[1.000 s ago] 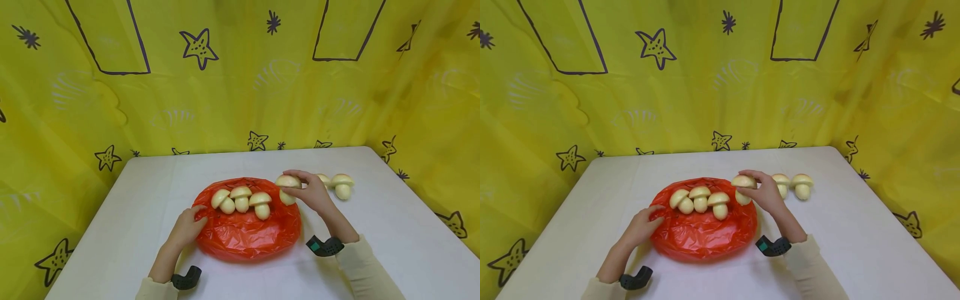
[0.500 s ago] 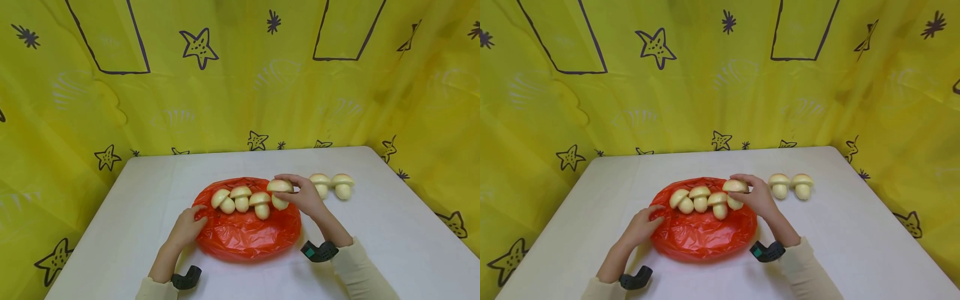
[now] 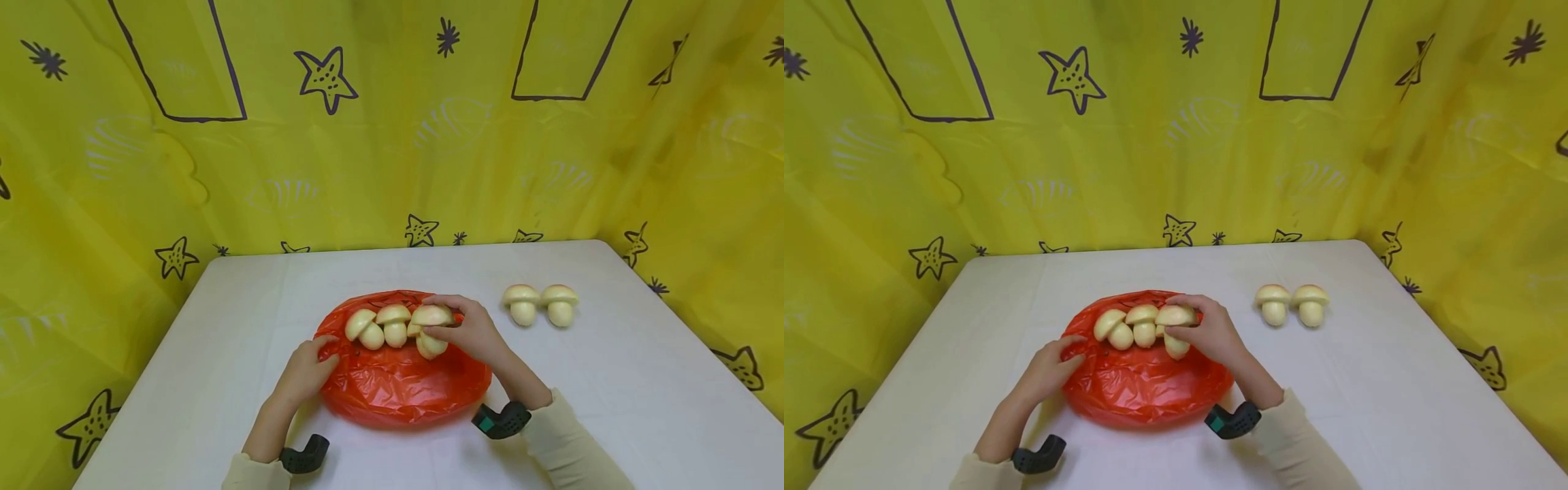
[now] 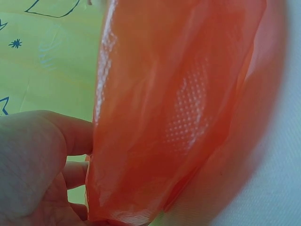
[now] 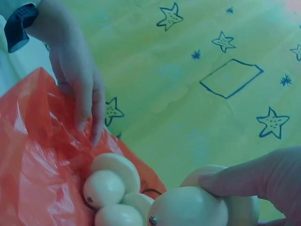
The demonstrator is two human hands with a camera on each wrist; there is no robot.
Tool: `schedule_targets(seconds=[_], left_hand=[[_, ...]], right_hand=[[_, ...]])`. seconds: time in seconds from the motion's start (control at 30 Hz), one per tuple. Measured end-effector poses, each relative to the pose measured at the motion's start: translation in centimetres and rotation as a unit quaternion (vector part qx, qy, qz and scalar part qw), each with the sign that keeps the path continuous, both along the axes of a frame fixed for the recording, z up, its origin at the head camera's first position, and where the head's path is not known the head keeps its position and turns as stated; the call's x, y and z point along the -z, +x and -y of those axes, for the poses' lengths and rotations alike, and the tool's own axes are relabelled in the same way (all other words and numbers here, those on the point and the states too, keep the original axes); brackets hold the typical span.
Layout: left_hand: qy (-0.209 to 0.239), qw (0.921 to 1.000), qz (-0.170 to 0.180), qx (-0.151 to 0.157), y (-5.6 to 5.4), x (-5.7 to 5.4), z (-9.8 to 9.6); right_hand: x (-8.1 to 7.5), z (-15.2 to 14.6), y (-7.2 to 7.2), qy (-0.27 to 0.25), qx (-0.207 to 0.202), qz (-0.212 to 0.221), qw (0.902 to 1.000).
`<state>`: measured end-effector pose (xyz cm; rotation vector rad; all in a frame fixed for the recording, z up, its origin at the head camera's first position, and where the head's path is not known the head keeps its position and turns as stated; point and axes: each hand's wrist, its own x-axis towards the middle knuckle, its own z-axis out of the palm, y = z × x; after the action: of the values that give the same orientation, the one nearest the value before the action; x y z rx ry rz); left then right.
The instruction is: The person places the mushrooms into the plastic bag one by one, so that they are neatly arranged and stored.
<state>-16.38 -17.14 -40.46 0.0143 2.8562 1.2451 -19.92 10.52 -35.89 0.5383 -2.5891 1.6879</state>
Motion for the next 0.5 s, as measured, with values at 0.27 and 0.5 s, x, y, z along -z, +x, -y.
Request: schedule_targets(seconds=[0.27,0.5], left_hand=[[-0.001,1.0,0.001,0.001,0.0,0.2,0.1],[-0.001,1.0,0.003,0.0,-0.1,0.2,0.0]], right_hand=[[0.4,1.8,0.4,0.02,-0.024,-0.012,0.9994],[0.6,2.7,0.7,0.004,-0.034,0.013,0.9993]])
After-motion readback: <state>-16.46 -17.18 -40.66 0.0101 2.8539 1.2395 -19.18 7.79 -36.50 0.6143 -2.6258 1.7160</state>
